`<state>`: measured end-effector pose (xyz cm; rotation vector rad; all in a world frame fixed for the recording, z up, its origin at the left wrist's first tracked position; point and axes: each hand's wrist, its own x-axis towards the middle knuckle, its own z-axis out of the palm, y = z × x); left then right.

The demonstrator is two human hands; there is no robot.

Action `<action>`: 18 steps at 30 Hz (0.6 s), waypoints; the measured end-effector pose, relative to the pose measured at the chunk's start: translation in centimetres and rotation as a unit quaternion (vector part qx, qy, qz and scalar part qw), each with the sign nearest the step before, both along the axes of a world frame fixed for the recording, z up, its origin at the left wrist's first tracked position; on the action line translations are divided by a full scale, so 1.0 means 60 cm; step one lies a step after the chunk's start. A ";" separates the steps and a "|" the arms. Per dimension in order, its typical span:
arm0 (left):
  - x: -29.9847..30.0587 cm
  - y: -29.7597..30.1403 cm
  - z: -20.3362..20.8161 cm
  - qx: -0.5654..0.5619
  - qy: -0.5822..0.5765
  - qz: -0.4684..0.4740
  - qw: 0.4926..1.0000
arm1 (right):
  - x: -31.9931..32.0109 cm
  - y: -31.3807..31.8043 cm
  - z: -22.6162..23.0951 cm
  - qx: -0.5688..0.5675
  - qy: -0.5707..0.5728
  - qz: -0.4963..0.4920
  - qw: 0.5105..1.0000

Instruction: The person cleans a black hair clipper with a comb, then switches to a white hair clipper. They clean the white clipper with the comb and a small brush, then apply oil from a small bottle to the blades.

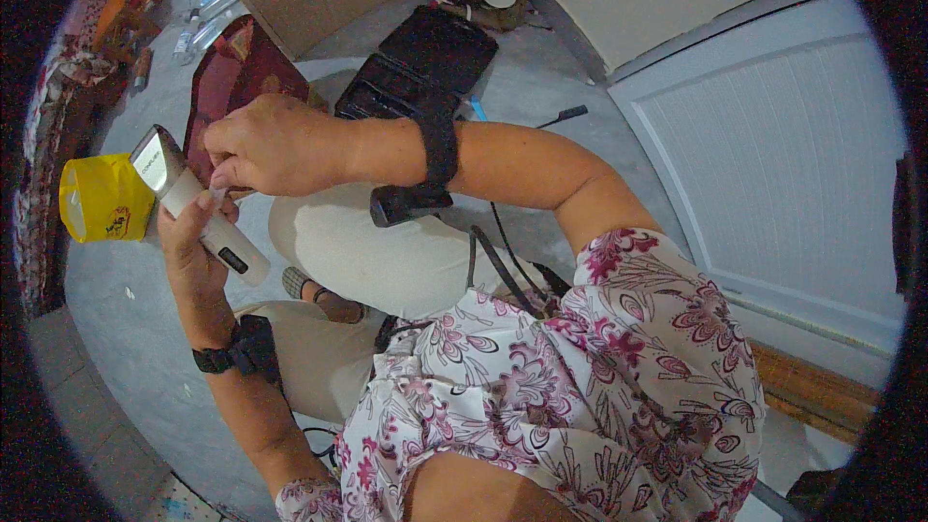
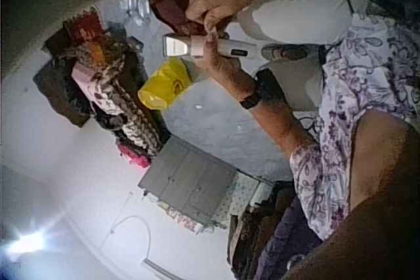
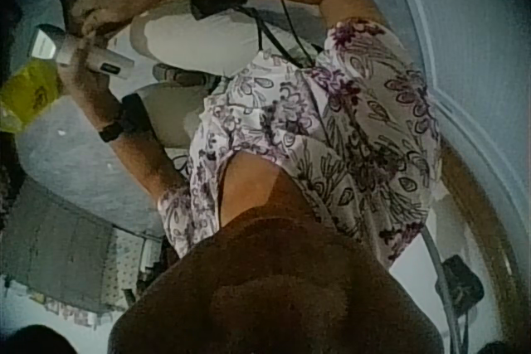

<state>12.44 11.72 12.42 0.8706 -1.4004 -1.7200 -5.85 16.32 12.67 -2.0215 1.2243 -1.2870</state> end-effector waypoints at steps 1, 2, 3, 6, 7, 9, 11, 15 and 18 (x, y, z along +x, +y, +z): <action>0.002 -0.002 -0.002 0.001 0.003 -0.001 1.000 | 0.001 -0.003 -0.001 -0.012 -0.006 0.002 1.000; 0.003 -0.004 -0.003 0.002 0.004 -0.002 1.000 | 0.002 -0.004 -0.002 -0.021 -0.005 0.002 1.000; 0.004 -0.005 -0.003 0.002 0.005 -0.002 1.000 | 0.002 -0.006 -0.003 -0.032 -0.011 0.008 0.999; 0.004 -0.006 -0.001 0.008 -0.010 -0.019 1.000 | 0.001 -0.006 0.000 -0.031 -0.017 0.022 0.999; 0.005 -0.006 0.002 0.010 -0.016 -0.031 0.999 | 0.001 -0.005 0.002 -0.015 -0.027 0.028 0.999; 0.004 -0.002 0.005 0.020 -0.017 0.005 1.000 | 0.000 -0.003 0.008 0.015 -0.046 0.037 0.998; 0.003 0.003 0.007 0.019 0.009 0.032 0.999 | -0.001 0.001 0.012 0.038 -0.065 0.040 0.996; 0.002 0.000 0.009 0.028 -0.044 0.044 0.998 | -0.002 -0.002 0.017 0.045 -0.013 0.011 0.999; 0.003 -0.002 0.012 0.015 -0.056 0.008 0.998 | 0.002 -0.005 0.015 0.002 -0.022 0.001 1.000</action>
